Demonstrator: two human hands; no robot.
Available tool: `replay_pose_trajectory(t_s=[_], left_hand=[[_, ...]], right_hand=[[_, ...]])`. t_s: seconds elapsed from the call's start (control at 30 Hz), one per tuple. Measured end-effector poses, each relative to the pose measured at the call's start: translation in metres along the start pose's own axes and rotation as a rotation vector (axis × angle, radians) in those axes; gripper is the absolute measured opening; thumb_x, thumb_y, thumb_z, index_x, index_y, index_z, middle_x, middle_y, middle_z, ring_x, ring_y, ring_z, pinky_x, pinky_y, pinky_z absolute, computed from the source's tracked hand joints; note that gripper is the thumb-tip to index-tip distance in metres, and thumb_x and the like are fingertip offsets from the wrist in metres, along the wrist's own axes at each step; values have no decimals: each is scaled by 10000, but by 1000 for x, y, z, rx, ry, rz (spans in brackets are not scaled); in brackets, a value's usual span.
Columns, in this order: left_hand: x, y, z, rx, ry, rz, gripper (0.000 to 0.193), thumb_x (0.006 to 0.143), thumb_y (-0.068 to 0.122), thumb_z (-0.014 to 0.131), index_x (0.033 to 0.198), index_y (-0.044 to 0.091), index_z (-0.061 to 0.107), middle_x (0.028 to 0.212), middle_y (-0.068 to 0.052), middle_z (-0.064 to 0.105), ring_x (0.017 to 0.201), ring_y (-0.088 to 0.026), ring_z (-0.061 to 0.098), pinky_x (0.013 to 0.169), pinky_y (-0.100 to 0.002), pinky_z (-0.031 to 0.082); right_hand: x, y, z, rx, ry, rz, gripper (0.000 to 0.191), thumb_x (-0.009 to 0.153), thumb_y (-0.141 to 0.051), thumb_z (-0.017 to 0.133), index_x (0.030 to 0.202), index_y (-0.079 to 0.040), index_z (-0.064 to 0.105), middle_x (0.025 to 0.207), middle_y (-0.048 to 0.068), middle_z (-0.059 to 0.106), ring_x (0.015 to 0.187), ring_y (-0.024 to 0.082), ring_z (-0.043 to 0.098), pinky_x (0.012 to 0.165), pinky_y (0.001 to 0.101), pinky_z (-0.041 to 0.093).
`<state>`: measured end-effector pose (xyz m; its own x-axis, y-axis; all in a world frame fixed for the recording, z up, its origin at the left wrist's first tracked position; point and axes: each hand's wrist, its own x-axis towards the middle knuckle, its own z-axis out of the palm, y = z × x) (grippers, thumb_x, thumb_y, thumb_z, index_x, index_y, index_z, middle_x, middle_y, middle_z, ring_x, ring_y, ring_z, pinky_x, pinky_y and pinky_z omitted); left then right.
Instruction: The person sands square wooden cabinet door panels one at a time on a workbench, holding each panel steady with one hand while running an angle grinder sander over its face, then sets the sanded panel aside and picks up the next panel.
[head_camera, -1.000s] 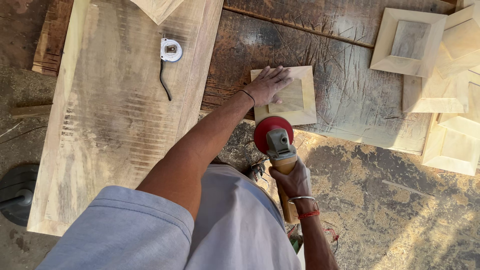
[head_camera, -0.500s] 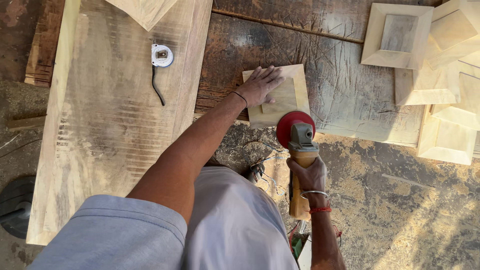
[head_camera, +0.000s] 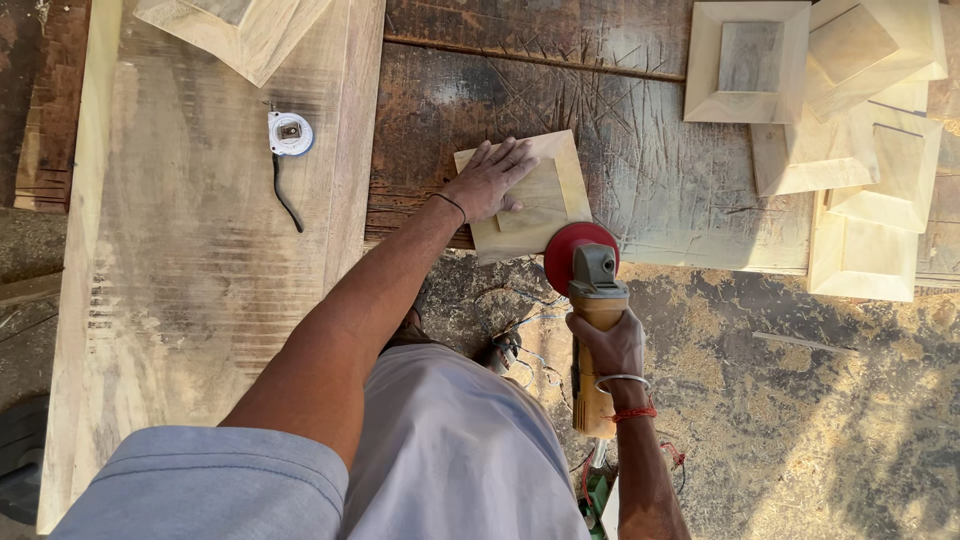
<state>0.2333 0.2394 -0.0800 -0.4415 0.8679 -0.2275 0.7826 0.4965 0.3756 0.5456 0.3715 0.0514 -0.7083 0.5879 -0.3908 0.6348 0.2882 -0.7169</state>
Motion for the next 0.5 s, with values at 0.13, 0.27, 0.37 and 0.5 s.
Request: replay_pose_trajectory(t_s=[0.13, 0.27, 0.37, 0.5], left_hand=[[1, 1, -1, -8, 3, -2, 893, 919, 560, 555, 1649, 284, 122, 1737, 10, -24, 1587, -217, -57, 1296, -496, -54], [1, 0, 0, -12, -4, -6, 894, 923, 558, 561, 1651, 280, 123, 1739, 10, -21, 1588, -215, -53, 1300, -497, -53], [0, 0, -1, -19, -8, -1, 890, 926, 552, 562, 1651, 282, 122, 1737, 15, -17, 1588, -211, -51, 1299, -500, -53], [0, 0, -2, -9, -1, -1, 890, 925, 550, 566, 1650, 279, 128, 1738, 12, -10, 1589, -219, -51, 1300, -505, -49]], right_hand=[[-3, 9, -14, 48, 57, 68, 491, 697, -330, 815, 1003, 47, 742, 823, 153, 762, 632, 224, 710, 619, 363, 589], [-1, 9, -1, 30, 33, 27, 516, 687, -328, 818, 1030, 44, 713, 850, 161, 768, 641, 213, 728, 631, 353, 618], [-3, 1, 20, 0, -41, -21, 543, 680, -332, 823, 1050, 38, 680, 871, 157, 764, 649, 215, 740, 629, 352, 648], [-16, -10, 38, -21, -107, -119, 525, 670, -326, 831, 1042, 13, 681, 863, 140, 771, 686, 198, 755, 651, 350, 641]])
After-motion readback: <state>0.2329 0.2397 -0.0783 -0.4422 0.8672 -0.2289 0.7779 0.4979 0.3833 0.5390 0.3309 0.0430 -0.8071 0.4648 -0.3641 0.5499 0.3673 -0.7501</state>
